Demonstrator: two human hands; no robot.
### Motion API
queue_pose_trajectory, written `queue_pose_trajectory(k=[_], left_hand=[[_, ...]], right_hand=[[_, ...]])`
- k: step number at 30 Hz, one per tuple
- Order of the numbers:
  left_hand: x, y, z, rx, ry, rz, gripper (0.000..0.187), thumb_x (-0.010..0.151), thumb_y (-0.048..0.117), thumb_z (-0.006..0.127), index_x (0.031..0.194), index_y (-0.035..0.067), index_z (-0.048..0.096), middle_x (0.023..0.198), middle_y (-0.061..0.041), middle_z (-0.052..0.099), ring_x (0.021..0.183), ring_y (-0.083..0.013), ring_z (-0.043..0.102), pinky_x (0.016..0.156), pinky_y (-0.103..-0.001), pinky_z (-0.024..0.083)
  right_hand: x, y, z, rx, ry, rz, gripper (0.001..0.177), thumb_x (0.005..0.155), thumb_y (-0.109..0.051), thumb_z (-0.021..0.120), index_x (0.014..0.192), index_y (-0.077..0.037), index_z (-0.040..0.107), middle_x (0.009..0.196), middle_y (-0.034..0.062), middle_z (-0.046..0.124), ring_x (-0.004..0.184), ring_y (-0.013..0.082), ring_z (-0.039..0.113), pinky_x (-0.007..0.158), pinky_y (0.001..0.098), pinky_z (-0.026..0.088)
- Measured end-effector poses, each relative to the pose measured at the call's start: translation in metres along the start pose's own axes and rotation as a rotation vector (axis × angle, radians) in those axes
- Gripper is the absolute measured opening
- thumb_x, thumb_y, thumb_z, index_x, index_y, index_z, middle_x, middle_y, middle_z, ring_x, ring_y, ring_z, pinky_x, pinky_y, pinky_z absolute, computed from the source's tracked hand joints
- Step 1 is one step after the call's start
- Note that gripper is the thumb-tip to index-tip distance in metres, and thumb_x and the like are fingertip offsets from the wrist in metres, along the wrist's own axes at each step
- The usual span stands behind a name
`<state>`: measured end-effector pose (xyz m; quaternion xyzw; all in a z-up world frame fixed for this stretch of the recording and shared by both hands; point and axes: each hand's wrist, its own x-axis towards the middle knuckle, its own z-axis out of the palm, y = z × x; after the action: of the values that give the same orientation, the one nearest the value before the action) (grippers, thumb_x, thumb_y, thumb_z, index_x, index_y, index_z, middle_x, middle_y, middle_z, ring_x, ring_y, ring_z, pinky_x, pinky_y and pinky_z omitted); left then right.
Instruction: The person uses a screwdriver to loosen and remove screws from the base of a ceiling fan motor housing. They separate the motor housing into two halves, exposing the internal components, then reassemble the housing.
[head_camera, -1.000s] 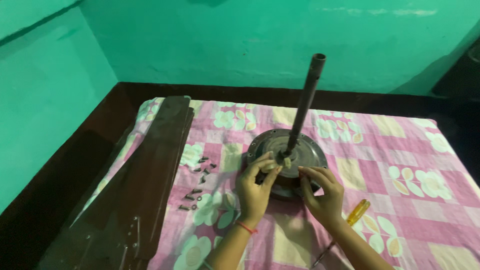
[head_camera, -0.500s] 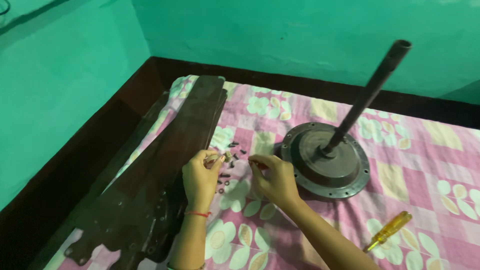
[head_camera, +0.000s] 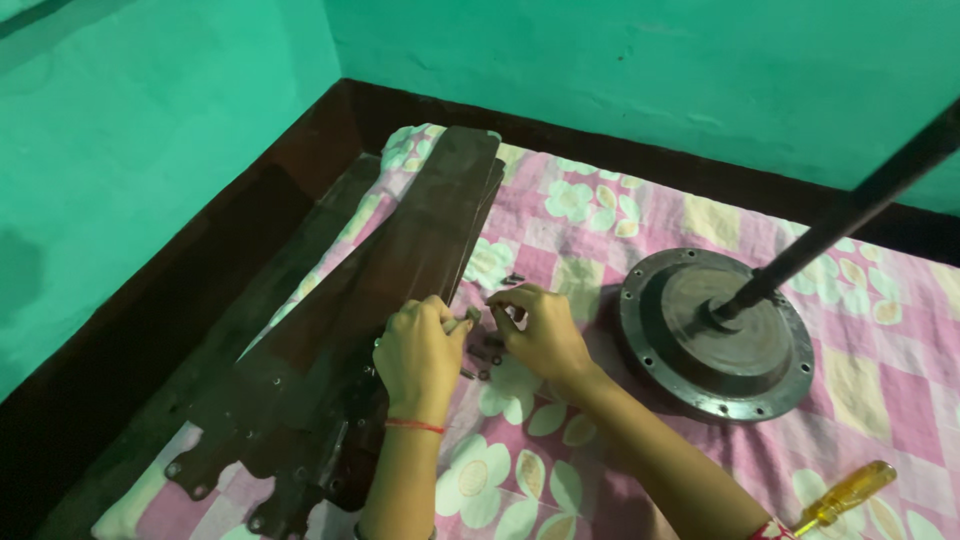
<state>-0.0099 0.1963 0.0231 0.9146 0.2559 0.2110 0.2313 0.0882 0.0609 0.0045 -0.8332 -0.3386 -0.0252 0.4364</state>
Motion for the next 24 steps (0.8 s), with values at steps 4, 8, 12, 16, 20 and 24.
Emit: queue_pose_trajectory(k=[4,8,12,16,20,24], left_hand=[[0.0,0.002,-0.006,0.086,-0.066,-0.055,0.03,0.076,0.035,0.087,0.079,0.011,0.069,0.091,-0.007,0.068,0.089,-0.0299,0.069,0.069,-0.046,0.056],[-0.005,0.007,-0.01,0.221,-0.007,-0.009,0.035,0.073,0.038,0.087,0.082,0.009,0.069,0.096,-0.008,0.067,0.095,-0.0307,0.068,0.068,-0.045,0.058],[-0.006,0.014,-0.009,0.22,-0.003,0.003,0.035,0.076,0.04,0.086,0.083,0.009,0.071,0.098,-0.008,0.066,0.096,-0.0295,0.067,0.069,-0.042,0.059],[-0.006,0.015,-0.007,0.22,-0.043,-0.002,0.034,0.076,0.042,0.085,0.087,0.012,0.073,0.098,-0.008,0.067,0.097,-0.0297,0.068,0.069,-0.042,0.059],[-0.007,0.012,-0.008,0.181,-0.08,-0.029,0.039,0.074,0.044,0.086,0.088,0.01,0.072,0.1,-0.008,0.068,0.096,-0.0295,0.069,0.069,-0.044,0.059],[-0.006,0.011,-0.008,0.195,-0.072,-0.034,0.043,0.074,0.046,0.085,0.09,0.009,0.071,0.1,-0.008,0.07,0.096,-0.0298,0.07,0.071,-0.045,0.059]], right_hand=[[-0.003,0.002,0.001,-0.061,-0.063,-0.013,0.02,0.083,-0.007,0.073,0.102,-0.006,0.079,0.101,0.0159,0.074,0.081,0.03,0.073,0.073,0.0381,0.058],[-0.005,0.009,0.002,-0.144,-0.116,-0.006,0.022,0.082,-0.004,0.069,0.102,-0.006,0.079,0.106,0.0178,0.072,0.085,0.0354,0.071,0.076,0.041,0.058],[-0.005,0.014,0.0,-0.139,-0.134,-0.091,0.023,0.08,-0.006,0.072,0.102,-0.005,0.079,0.101,0.0177,0.072,0.09,0.0365,0.07,0.08,0.0417,0.056],[-0.006,0.008,-0.003,-0.126,-0.146,-0.018,0.03,0.081,-0.006,0.071,0.11,-0.007,0.077,0.108,0.0168,0.07,0.088,0.034,0.071,0.079,0.0404,0.057],[-0.011,-0.003,-0.014,-0.098,-0.12,0.005,0.031,0.087,-0.011,0.071,0.118,-0.008,0.075,0.11,0.0158,0.069,0.086,0.0306,0.072,0.077,0.0395,0.057],[-0.023,-0.009,-0.036,-0.108,-0.064,-0.097,0.025,0.087,-0.01,0.074,0.112,-0.006,0.077,0.108,0.0148,0.07,0.084,0.0287,0.073,0.074,0.0374,0.059]])
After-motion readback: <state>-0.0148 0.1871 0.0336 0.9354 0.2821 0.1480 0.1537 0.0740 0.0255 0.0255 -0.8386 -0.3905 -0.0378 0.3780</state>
